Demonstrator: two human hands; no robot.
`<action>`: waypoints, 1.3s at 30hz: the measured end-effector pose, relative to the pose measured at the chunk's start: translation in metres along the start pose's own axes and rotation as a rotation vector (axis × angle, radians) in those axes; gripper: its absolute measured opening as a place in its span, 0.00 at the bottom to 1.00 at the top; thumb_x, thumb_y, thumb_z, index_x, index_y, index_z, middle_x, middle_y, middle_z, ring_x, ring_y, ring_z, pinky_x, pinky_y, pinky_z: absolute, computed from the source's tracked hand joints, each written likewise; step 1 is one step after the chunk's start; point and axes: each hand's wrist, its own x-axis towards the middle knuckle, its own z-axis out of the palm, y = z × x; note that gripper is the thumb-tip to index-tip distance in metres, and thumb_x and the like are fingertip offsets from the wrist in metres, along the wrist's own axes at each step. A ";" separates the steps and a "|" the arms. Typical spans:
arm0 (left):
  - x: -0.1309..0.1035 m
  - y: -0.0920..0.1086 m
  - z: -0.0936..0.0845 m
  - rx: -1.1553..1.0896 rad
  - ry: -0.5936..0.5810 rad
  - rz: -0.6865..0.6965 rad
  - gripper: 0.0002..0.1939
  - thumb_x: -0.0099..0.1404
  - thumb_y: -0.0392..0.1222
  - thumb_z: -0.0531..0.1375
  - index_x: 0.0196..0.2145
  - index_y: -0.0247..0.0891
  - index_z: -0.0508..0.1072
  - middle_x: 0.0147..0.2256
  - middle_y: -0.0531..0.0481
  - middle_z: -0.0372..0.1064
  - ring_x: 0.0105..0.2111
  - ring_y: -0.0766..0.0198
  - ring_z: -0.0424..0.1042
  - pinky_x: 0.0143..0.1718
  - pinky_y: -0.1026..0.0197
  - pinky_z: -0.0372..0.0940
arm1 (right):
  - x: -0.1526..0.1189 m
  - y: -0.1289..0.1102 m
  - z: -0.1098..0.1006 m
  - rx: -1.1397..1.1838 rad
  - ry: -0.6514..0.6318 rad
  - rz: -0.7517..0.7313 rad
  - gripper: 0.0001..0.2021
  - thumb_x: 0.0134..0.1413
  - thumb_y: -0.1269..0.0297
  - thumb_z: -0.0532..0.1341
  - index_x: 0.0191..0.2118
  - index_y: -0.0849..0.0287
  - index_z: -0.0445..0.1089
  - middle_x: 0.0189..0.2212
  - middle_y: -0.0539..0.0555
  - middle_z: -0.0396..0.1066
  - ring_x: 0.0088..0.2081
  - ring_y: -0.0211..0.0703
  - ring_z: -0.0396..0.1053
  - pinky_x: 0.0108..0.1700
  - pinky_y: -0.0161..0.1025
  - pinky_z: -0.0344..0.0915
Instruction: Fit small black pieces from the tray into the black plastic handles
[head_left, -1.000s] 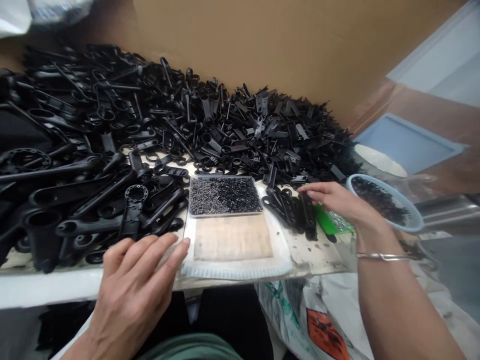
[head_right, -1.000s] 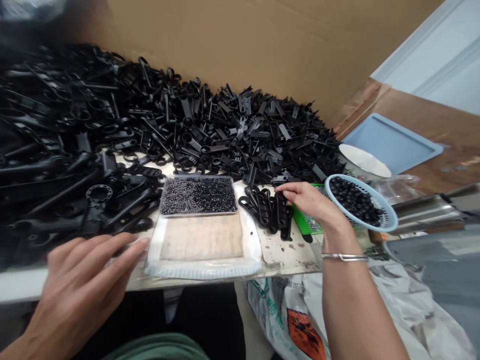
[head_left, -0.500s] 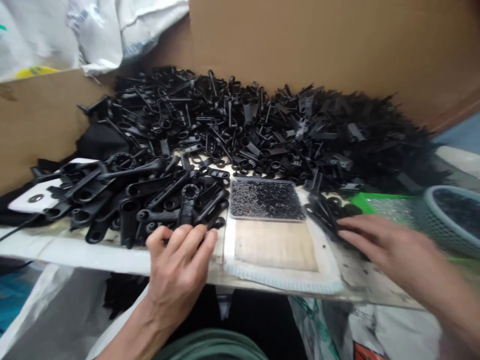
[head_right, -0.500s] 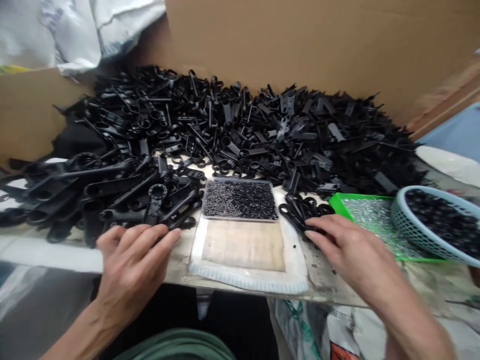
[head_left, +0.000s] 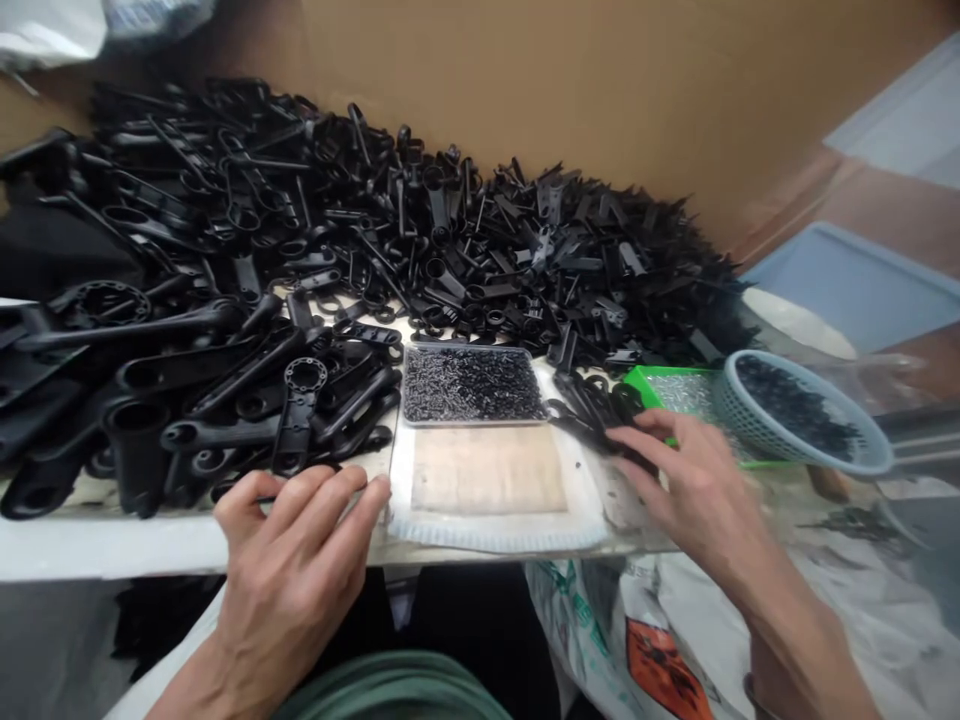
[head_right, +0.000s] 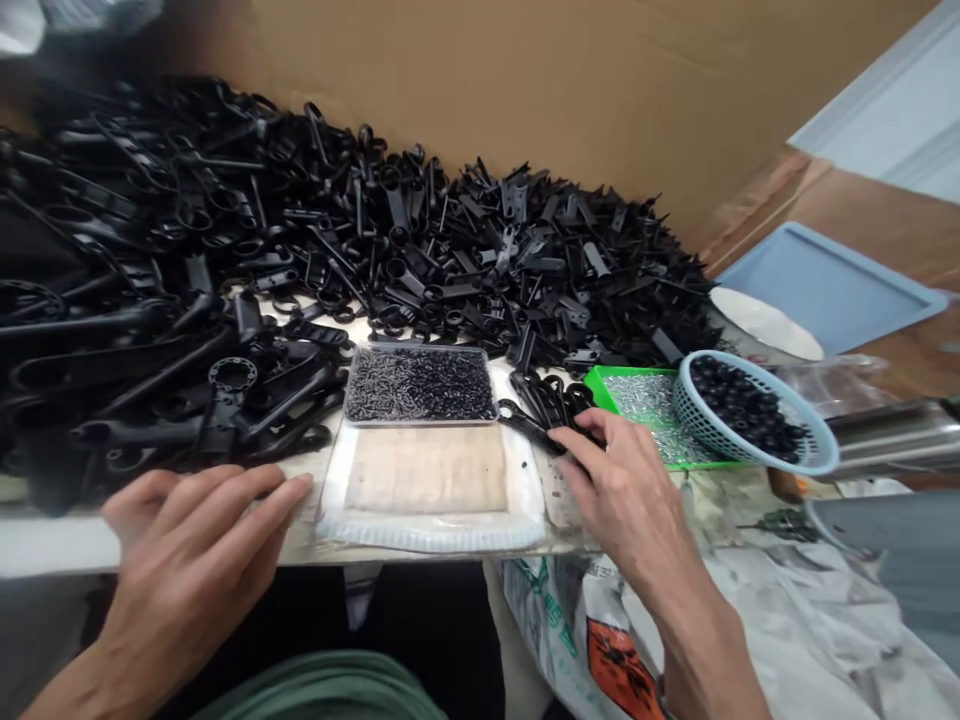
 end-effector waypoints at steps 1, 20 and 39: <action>0.000 0.001 0.000 -0.001 -0.003 -0.001 0.13 0.60 0.23 0.60 0.41 0.32 0.71 0.36 0.43 0.74 0.36 0.56 0.70 0.37 0.51 0.55 | 0.002 -0.003 0.002 -0.002 0.004 -0.028 0.14 0.59 0.63 0.57 0.48 0.57 0.73 0.48 0.60 0.65 0.47 0.53 0.63 0.46 0.49 0.65; -0.010 -0.015 -0.006 0.097 0.053 -0.071 0.13 0.60 0.23 0.58 0.41 0.32 0.72 0.37 0.44 0.74 0.38 0.56 0.70 0.40 0.50 0.56 | 0.036 -0.034 0.025 -0.089 0.053 0.042 0.15 0.60 0.59 0.56 0.27 0.58 0.75 0.42 0.58 0.69 0.46 0.57 0.62 0.46 0.52 0.60; 0.033 -0.016 -0.008 0.329 -0.150 -0.253 0.07 0.67 0.35 0.55 0.34 0.35 0.73 0.37 0.46 0.71 0.37 0.57 0.65 0.44 0.45 0.48 | 0.027 -0.062 0.007 0.216 0.217 0.046 0.08 0.60 0.60 0.55 0.32 0.52 0.70 0.42 0.62 0.70 0.45 0.61 0.67 0.46 0.57 0.64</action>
